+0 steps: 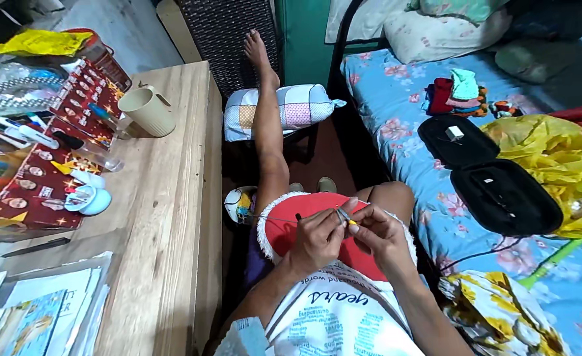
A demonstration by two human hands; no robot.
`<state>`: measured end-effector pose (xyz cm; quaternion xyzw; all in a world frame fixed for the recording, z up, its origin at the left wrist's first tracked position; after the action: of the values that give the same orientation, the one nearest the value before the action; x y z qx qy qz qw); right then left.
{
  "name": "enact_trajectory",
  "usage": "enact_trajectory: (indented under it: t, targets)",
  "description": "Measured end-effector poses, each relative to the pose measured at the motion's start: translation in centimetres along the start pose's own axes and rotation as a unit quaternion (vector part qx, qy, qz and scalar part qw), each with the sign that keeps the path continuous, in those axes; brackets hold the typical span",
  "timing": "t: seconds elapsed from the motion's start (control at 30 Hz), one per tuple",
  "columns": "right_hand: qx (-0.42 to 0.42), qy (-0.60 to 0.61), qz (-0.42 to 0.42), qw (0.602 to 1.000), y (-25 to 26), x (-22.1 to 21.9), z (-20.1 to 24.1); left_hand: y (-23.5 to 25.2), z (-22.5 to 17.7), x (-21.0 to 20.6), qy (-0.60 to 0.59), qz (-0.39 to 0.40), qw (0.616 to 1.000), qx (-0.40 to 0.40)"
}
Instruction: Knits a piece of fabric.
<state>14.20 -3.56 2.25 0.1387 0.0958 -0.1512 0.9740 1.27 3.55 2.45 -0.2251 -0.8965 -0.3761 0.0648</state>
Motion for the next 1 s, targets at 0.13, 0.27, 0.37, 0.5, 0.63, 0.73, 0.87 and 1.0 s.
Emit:
enact_trajectory:
  t: [0.13, 0.27, 0.37, 0.5, 0.63, 0.73, 0.87, 1.0]
  targets:
    - [0.077, 0.007, 0.018, 0.997, -0.4, 0.3, -0.3, 1.1, -0.7, 1.2, -0.207, 0.031, 0.973, 0.096]
    - [0.310, -0.264, 0.030, 0.913, -1.0, 0.5, 0.1, 1.6, -0.3, 2.3, -0.304, 0.069, 0.934, 0.177]
    - [0.355, -0.318, 0.052, 0.878, -1.2, 0.6, 0.4, 1.7, 0.4, 2.8, -0.381, 0.092, 0.893, 0.220]
    - [0.278, -0.204, 0.099, 0.933, -1.0, 1.3, -0.3, 1.4, 1.1, 2.9, -0.471, 0.127, 0.833, 0.261]
    - [0.129, -0.004, 0.104, 0.986, 0.0, 1.2, -1.0, 0.8, 1.9, 1.7, -0.529, 0.175, 0.782, 0.279]
    - [0.089, 0.089, 0.072, 0.989, 0.7, 0.8, -1.6, 0.5, 2.3, 0.2, -0.504, 0.145, 0.806, 0.276]
    - [0.098, 0.064, 0.064, 0.991, 0.9, 0.6, -2.2, 1.1, 2.6, -0.1, -0.428, 0.116, 0.861, 0.250]
    - [0.132, -0.061, 0.075, 0.987, 1.2, 0.8, -1.1, 1.4, 3.5, 0.1, -0.450, 0.186, 0.826, 0.283]
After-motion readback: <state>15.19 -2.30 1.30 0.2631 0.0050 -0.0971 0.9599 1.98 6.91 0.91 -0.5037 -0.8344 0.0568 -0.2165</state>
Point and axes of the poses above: each hand's wrist, its own y-axis towards the middle knuckle, its own x-axis out of the back of the hand, z = x × y, the point moved 4 cm from there along y, towards the middle knuckle, and after that the axes turned 6 degrees about x, right-handed, at the moved point
